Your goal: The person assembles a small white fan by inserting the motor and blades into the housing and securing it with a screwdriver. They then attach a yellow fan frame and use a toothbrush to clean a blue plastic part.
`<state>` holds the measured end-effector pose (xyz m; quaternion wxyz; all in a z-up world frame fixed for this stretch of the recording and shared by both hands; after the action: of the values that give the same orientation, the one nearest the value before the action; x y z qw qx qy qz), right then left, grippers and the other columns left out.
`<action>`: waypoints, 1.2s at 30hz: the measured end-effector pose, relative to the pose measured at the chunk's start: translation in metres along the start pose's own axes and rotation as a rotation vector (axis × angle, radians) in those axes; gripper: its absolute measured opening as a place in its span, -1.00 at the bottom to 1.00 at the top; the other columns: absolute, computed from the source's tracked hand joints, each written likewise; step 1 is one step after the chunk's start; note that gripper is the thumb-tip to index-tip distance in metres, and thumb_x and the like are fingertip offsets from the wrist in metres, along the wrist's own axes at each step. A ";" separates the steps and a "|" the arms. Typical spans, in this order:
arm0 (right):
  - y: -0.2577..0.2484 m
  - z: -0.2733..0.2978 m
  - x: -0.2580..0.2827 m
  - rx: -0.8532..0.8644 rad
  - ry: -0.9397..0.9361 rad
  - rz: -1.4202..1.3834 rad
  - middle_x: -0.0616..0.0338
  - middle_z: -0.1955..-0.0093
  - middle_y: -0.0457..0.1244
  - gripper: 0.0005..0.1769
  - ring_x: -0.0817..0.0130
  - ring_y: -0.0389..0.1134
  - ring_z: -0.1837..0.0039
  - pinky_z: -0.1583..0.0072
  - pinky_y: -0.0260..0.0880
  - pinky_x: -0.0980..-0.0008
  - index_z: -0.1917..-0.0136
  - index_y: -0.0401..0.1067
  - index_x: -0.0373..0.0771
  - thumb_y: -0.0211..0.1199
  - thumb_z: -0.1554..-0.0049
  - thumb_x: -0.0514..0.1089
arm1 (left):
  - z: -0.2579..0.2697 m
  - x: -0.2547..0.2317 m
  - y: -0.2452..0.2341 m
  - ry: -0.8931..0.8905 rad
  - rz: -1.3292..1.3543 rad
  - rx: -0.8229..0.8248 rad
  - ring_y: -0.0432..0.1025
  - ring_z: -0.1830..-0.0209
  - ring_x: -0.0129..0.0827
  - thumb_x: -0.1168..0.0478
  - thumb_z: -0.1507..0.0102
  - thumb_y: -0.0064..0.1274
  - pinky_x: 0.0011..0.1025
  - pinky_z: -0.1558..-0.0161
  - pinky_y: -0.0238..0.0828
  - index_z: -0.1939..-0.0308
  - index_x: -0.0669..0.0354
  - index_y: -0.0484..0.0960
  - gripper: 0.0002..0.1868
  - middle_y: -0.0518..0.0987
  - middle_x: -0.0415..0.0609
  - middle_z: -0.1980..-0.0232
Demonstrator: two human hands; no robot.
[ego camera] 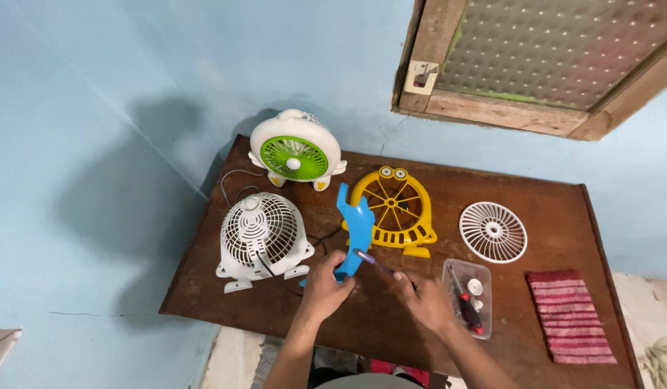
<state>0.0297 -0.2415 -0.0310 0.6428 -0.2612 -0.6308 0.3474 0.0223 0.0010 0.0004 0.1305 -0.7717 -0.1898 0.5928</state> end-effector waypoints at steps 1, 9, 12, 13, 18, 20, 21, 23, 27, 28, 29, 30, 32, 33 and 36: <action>-0.007 -0.005 0.000 -0.036 -0.060 0.004 -0.24 0.40 0.31 -0.48 -0.22 0.40 0.26 0.13 0.36 0.00 0.05 0.63 -0.17 0.09 -0.23 0.26 | -0.002 0.003 0.000 -0.051 -0.035 0.000 0.53 0.39 -0.02 0.40 -0.04 0.15 -0.18 0.34 0.40 0.21 0.21 0.51 -0.75 0.59 0.09 0.38; -0.010 -0.006 -0.001 0.088 -0.067 0.109 -0.15 0.45 0.32 -0.46 -0.14 0.41 0.30 0.11 0.35 -0.01 0.03 0.65 -0.02 0.03 -0.21 0.35 | 0.005 0.004 0.020 -0.120 0.011 -0.084 0.55 0.34 0.03 0.47 -0.07 -0.06 -0.14 0.33 0.39 0.16 0.16 0.50 -0.71 0.63 0.12 0.33; -0.011 -0.008 -0.004 0.117 0.042 0.078 -0.21 0.45 0.30 -0.47 -0.14 0.41 0.29 0.13 0.35 -0.01 -0.07 0.63 0.01 0.05 -0.19 0.35 | 0.005 -0.004 0.021 -0.064 -0.004 -0.127 0.55 0.31 0.06 0.46 -0.06 -0.09 -0.12 0.30 0.39 0.06 0.13 0.50 -0.63 0.65 0.11 0.30; -0.014 -0.011 -0.006 0.061 0.013 0.000 -0.19 0.43 0.31 -0.46 -0.12 0.41 0.30 0.15 0.36 0.00 -0.06 0.61 -0.04 0.03 -0.20 0.34 | 0.006 -0.005 0.022 -0.075 -0.035 -0.127 0.54 0.34 0.07 0.43 -0.08 -0.06 -0.11 0.31 0.38 0.05 0.12 0.51 -0.65 0.65 0.11 0.30; -0.017 -0.021 -0.011 -0.011 0.074 -0.130 -0.19 0.39 0.31 -0.43 -0.11 0.40 0.28 0.13 0.36 0.01 -0.01 0.58 -0.19 0.01 -0.26 0.30 | 0.007 -0.016 0.015 -0.049 -0.120 -0.152 0.56 0.43 0.02 0.14 -0.21 0.13 -0.10 0.37 0.42 0.08 0.07 0.58 -0.77 0.64 0.07 0.41; -0.009 -0.018 -0.010 0.043 0.018 -0.101 -0.19 0.39 0.33 -0.46 -0.07 0.42 0.27 0.12 0.37 0.05 -0.03 0.62 -0.11 0.03 -0.23 0.30 | 0.008 -0.018 0.009 -0.076 -0.156 -0.168 0.56 0.53 -0.06 -0.03 -0.22 0.20 -0.13 0.45 0.43 0.16 0.05 0.60 -0.71 0.62 0.00 0.50; -0.005 -0.016 -0.008 0.073 -0.011 -0.085 -0.20 0.39 0.33 -0.47 -0.05 0.43 0.27 0.11 0.37 0.07 -0.04 0.63 -0.07 0.04 -0.21 0.30 | 0.008 -0.018 0.006 -0.080 -0.184 -0.154 0.55 0.56 -0.09 -0.06 -0.22 0.21 -0.14 0.46 0.42 0.18 0.04 0.62 -0.70 0.60 -0.03 0.54; 0.000 -0.017 -0.005 0.033 -0.066 -0.105 -0.21 0.37 0.34 -0.48 -0.07 0.43 0.25 0.12 0.38 0.07 -0.04 0.63 -0.12 0.07 -0.21 0.27 | 0.011 -0.016 -0.003 -0.100 -0.245 -0.131 0.52 0.62 -0.14 -0.13 -0.21 0.21 -0.16 0.49 0.40 0.22 0.01 0.66 -0.67 0.56 -0.09 0.61; 0.005 -0.026 -0.002 -0.086 0.029 -0.161 -0.26 0.32 0.34 -0.50 -0.13 0.43 0.27 0.12 0.38 0.02 -0.09 0.59 -0.17 0.10 -0.22 0.23 | 0.020 -0.010 -0.017 -0.083 -0.370 -0.133 0.47 0.68 -0.16 -0.12 -0.19 0.25 -0.20 0.49 0.38 0.24 -0.03 0.71 -0.69 0.52 -0.11 0.68; 0.008 -0.028 0.000 -0.061 0.026 -0.168 -0.23 0.33 0.36 -0.49 -0.11 0.45 0.27 0.11 0.39 0.04 -0.03 0.61 -0.19 0.09 -0.22 0.24 | 0.021 -0.007 -0.021 -0.111 -0.377 -0.110 0.47 0.70 -0.18 -0.13 -0.19 0.25 -0.22 0.49 0.39 0.24 -0.03 0.70 -0.69 0.52 -0.11 0.69; 0.012 -0.028 0.003 -0.036 0.022 -0.175 -0.20 0.34 0.38 -0.47 -0.09 0.46 0.26 0.11 0.40 0.05 0.03 0.62 -0.20 0.08 -0.23 0.25 | 0.023 -0.005 -0.024 -0.139 -0.385 -0.087 0.46 0.72 -0.20 -0.14 -0.19 0.25 -0.24 0.49 0.40 0.24 -0.03 0.70 -0.69 0.51 -0.12 0.70; 0.015 -0.026 0.005 -0.011 0.021 -0.178 -0.17 0.35 0.40 -0.45 -0.06 0.47 0.26 0.10 0.41 0.06 0.09 0.64 -0.21 0.08 -0.23 0.26 | 0.024 -0.004 -0.027 -0.115 -0.395 -0.105 0.46 0.72 -0.22 -0.13 -0.18 0.25 -0.24 0.49 0.40 0.25 -0.03 0.70 -0.69 0.52 -0.13 0.69; 0.028 -0.016 0.013 0.038 -0.103 -0.139 -0.20 0.37 0.38 -0.47 -0.08 0.46 0.25 0.09 0.41 0.09 0.03 0.64 -0.19 0.11 -0.20 0.26 | 0.025 0.000 -0.034 -0.066 -0.410 -0.139 0.46 0.72 -0.25 -0.12 -0.17 0.25 -0.24 0.49 0.39 0.28 -0.02 0.71 -0.70 0.53 -0.16 0.69; 0.033 -0.013 0.017 0.063 -0.164 -0.117 -0.22 0.37 0.37 -0.48 -0.09 0.45 0.25 0.09 0.41 0.10 0.01 0.64 -0.18 0.12 -0.18 0.26 | 0.026 0.002 -0.037 -0.056 -0.429 -0.127 0.46 0.73 -0.23 -0.11 -0.16 0.26 -0.23 0.47 0.39 0.28 -0.01 0.71 -0.70 0.53 -0.15 0.70; 0.032 -0.017 0.022 0.042 -0.122 -0.108 -0.22 0.38 0.33 -0.43 -0.13 0.37 0.27 0.14 0.34 0.04 0.15 0.62 -0.27 0.10 -0.21 0.26 | 0.024 0.002 -0.045 -0.025 -0.458 -0.112 0.46 0.72 -0.19 -0.10 -0.14 0.28 -0.21 0.44 0.39 0.28 -0.01 0.72 -0.71 0.53 -0.13 0.71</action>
<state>0.0424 -0.2025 -0.0430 0.6262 -0.1916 -0.6745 0.3409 -0.0066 0.0414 0.0112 0.2161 -0.7070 -0.3944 0.5458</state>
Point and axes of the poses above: each hand's wrist, its own z-axis away from the middle knuckle, its own y-axis out of the palm, x = y × z, the point moved 2 cm from there along -z, towards the middle knuckle
